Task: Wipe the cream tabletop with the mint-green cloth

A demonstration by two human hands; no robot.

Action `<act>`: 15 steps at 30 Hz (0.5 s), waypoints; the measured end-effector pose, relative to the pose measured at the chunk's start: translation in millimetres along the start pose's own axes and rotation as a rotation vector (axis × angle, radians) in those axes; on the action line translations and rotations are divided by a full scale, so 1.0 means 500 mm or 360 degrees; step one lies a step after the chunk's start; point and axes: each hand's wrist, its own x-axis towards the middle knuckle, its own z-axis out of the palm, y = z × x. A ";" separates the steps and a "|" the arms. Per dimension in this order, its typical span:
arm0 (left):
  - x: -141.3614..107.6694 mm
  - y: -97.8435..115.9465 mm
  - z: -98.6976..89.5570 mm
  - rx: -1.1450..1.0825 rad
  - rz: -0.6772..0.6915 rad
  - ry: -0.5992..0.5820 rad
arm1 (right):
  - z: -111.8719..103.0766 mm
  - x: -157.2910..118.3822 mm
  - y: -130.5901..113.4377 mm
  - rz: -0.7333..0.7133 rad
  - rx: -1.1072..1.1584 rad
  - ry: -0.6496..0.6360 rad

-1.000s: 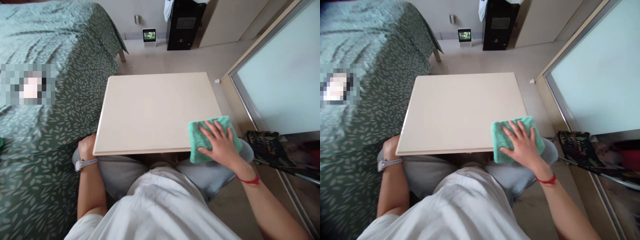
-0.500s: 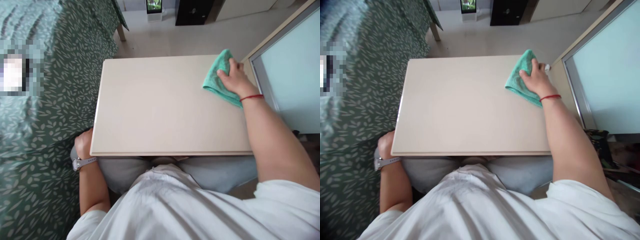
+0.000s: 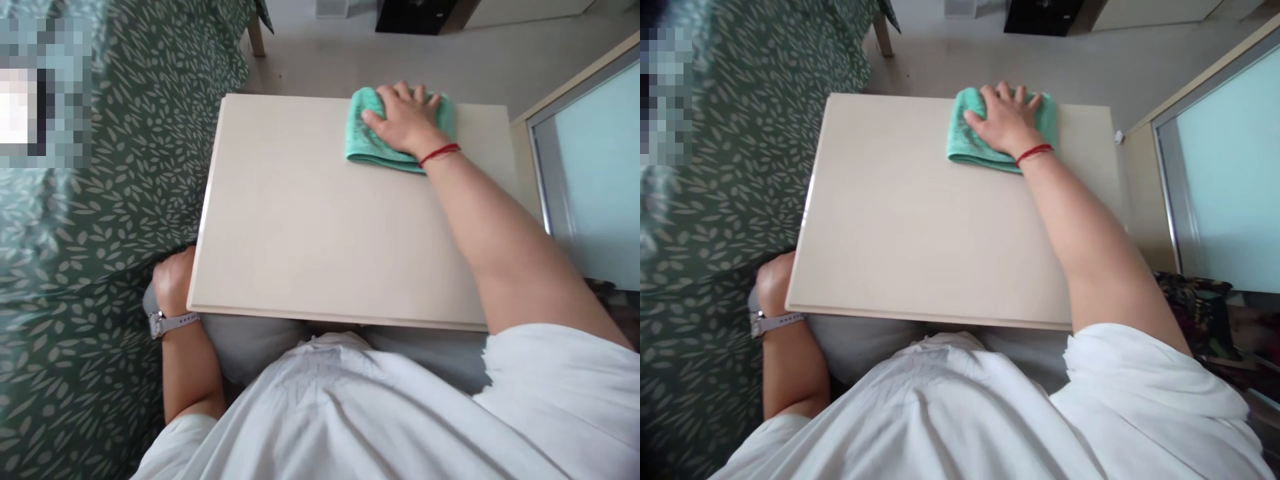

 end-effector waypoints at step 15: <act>0.010 0.002 -0.005 0.0068 -0.0036 -0.0181 | 0.043 0.146 -0.462 -0.0725 0.0265 -0.0128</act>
